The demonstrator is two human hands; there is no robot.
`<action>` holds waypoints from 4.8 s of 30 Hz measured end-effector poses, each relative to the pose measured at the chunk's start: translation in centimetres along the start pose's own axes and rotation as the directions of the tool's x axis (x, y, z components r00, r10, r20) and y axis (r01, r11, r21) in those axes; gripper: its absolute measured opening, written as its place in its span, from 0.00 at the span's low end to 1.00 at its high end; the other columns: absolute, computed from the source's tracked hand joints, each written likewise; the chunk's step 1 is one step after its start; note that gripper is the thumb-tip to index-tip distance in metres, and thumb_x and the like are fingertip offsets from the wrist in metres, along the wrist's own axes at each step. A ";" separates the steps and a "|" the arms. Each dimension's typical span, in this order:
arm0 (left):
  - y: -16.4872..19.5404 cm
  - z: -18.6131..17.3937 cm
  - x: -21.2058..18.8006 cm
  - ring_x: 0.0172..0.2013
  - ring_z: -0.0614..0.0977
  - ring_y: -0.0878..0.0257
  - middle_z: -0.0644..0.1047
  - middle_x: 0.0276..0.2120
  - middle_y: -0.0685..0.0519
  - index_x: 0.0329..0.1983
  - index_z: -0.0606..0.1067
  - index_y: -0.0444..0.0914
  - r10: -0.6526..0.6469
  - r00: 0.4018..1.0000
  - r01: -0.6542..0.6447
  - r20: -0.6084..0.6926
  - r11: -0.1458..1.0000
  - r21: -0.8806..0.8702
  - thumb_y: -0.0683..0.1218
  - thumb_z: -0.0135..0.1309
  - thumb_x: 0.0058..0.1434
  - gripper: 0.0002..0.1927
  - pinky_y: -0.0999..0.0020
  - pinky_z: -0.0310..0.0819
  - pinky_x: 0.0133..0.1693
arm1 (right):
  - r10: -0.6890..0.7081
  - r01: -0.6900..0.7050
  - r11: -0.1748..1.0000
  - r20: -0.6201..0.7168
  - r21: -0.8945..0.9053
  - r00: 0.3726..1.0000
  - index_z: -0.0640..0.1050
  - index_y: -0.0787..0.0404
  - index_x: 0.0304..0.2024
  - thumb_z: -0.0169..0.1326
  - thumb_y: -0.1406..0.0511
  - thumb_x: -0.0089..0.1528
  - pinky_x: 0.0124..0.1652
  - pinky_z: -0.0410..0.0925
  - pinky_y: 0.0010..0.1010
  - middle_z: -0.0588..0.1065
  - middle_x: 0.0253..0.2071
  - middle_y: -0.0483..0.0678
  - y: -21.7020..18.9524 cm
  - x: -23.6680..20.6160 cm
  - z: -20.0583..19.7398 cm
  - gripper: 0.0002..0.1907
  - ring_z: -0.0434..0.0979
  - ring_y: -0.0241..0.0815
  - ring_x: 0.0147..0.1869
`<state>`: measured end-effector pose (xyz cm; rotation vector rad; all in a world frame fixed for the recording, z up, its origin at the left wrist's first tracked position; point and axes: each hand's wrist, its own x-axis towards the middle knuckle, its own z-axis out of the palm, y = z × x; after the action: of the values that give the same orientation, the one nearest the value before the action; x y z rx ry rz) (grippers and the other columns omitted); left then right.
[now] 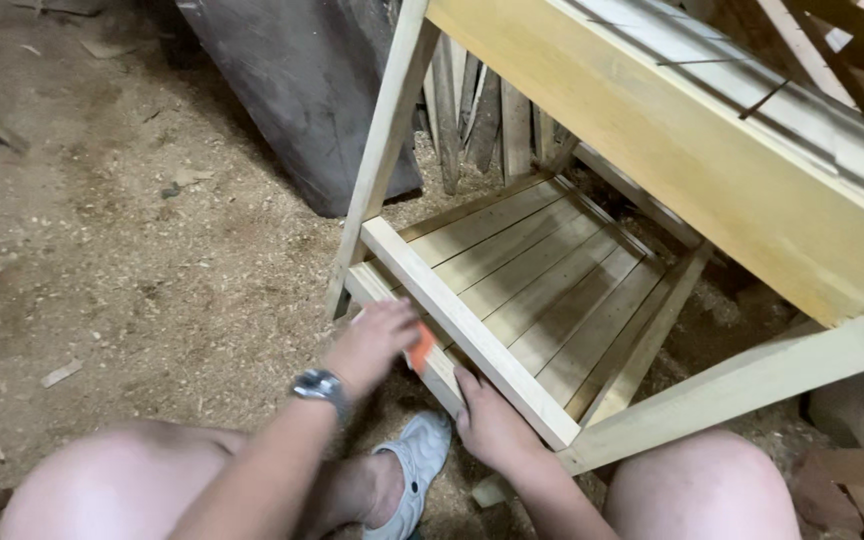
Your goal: The person sits on the ground and sands the rails and legs of an unfinished wooden chair frame using a sheet of orange sandpaper, folding and repositioning the sandpaper between passes and steadying the frame with the other hand.
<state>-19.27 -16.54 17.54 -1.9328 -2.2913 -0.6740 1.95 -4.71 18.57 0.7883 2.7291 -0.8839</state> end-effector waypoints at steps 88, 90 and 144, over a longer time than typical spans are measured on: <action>3.4 8.9 -1.3 0.37 0.82 0.61 0.83 0.39 0.50 0.47 0.78 0.34 -0.883 0.277 0.327 0.379 -0.284 -0.901 0.51 0.66 0.56 0.21 0.64 0.78 0.41 | 0.138 -0.146 0.961 -0.050 -0.233 0.989 0.50 0.45 0.74 0.59 0.63 0.55 0.49 0.72 0.47 0.78 0.45 0.58 -4.4 1.9 -8.8 0.49 0.80 0.58 0.49; 2.4 8.6 -0.8 0.37 0.82 0.61 0.83 0.39 0.48 0.46 0.78 0.33 -0.900 0.249 0.349 0.358 -0.262 -0.900 0.51 0.67 0.57 0.21 0.65 0.77 0.41 | 0.140 -0.152 0.966 -0.071 -0.211 0.988 0.52 0.46 0.74 0.59 0.63 0.55 0.49 0.73 0.47 0.78 0.44 0.58 -5.2 2.8 -9.0 0.47 0.80 0.58 0.49; -0.3 2.6 4.9 0.48 0.81 0.44 0.64 0.62 0.44 0.69 0.66 0.44 -0.894 0.431 0.762 -0.122 0.433 -0.482 0.44 0.47 0.67 0.26 0.56 0.78 0.51 | 0.258 -0.222 0.934 0.102 -0.280 0.961 0.41 0.43 0.77 0.63 0.67 0.51 0.51 0.73 0.40 0.79 0.40 0.51 -8.6 7.3 -9.9 0.60 0.81 0.50 0.48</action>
<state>-20.00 -11.08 16.76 -0.3666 -2.8881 -1.4628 -8.79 -1.64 28.63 0.9409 2.4904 -0.4876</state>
